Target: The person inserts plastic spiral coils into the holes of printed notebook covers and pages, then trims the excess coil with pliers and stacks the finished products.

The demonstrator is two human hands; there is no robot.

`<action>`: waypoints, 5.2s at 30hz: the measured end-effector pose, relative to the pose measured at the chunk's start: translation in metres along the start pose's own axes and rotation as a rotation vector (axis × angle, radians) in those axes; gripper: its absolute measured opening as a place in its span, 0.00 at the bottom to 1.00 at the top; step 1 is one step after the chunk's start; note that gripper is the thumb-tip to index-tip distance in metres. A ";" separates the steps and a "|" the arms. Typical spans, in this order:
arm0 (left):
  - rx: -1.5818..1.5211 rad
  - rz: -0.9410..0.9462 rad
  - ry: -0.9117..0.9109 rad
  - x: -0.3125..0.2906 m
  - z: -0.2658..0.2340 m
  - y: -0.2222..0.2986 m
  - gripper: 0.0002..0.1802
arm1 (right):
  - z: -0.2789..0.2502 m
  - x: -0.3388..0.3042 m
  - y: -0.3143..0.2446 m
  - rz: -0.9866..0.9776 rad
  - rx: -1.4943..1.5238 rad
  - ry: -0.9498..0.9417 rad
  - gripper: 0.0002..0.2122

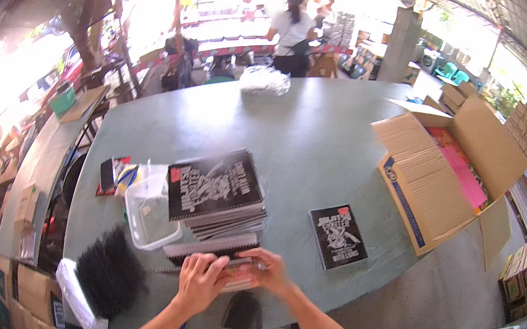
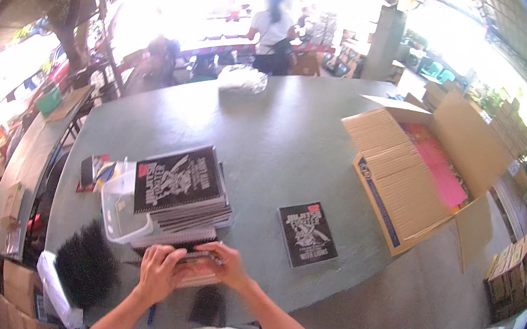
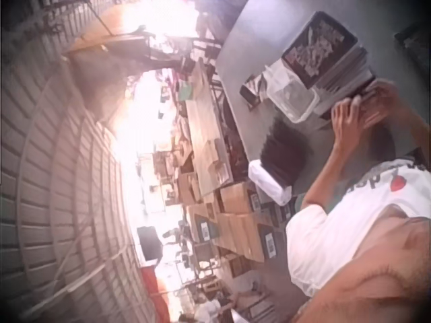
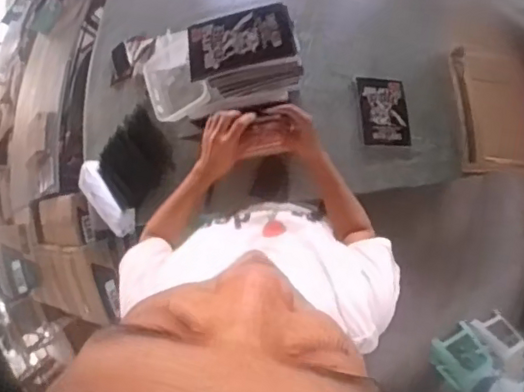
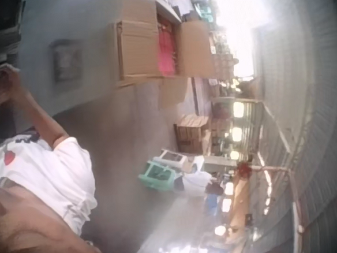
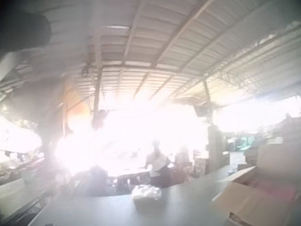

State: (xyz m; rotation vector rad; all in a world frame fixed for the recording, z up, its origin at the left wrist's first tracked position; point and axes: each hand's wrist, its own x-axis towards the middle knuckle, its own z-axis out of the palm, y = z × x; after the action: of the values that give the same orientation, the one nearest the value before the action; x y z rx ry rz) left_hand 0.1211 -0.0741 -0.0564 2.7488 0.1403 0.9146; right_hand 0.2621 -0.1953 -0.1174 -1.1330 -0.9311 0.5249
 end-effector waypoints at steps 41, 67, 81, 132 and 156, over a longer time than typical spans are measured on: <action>-0.107 -0.220 -0.221 0.026 0.005 0.006 0.10 | -0.004 -0.015 0.012 0.215 -0.027 0.140 0.09; -0.059 0.027 -0.048 -0.010 -0.017 0.016 0.20 | -0.006 -0.004 -0.020 -0.027 -0.403 0.035 0.12; 0.033 -0.580 -0.612 -0.168 -0.010 -0.055 0.39 | -0.010 -0.008 0.009 0.105 -0.107 0.067 0.11; -1.958 -1.436 -0.070 -0.072 -0.072 -0.037 0.28 | 0.132 0.085 -0.022 -0.068 -0.795 -0.503 0.10; -0.293 -0.956 -0.464 -0.138 -0.032 -0.046 0.23 | -0.061 0.062 -0.140 -0.208 -0.885 -0.332 0.15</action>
State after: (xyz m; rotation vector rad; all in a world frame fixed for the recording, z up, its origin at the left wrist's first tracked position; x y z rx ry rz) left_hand -0.0096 -0.0464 -0.1230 2.1183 1.0131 0.0293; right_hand 0.3338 -0.2307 0.0265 -1.7336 -1.6346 0.1060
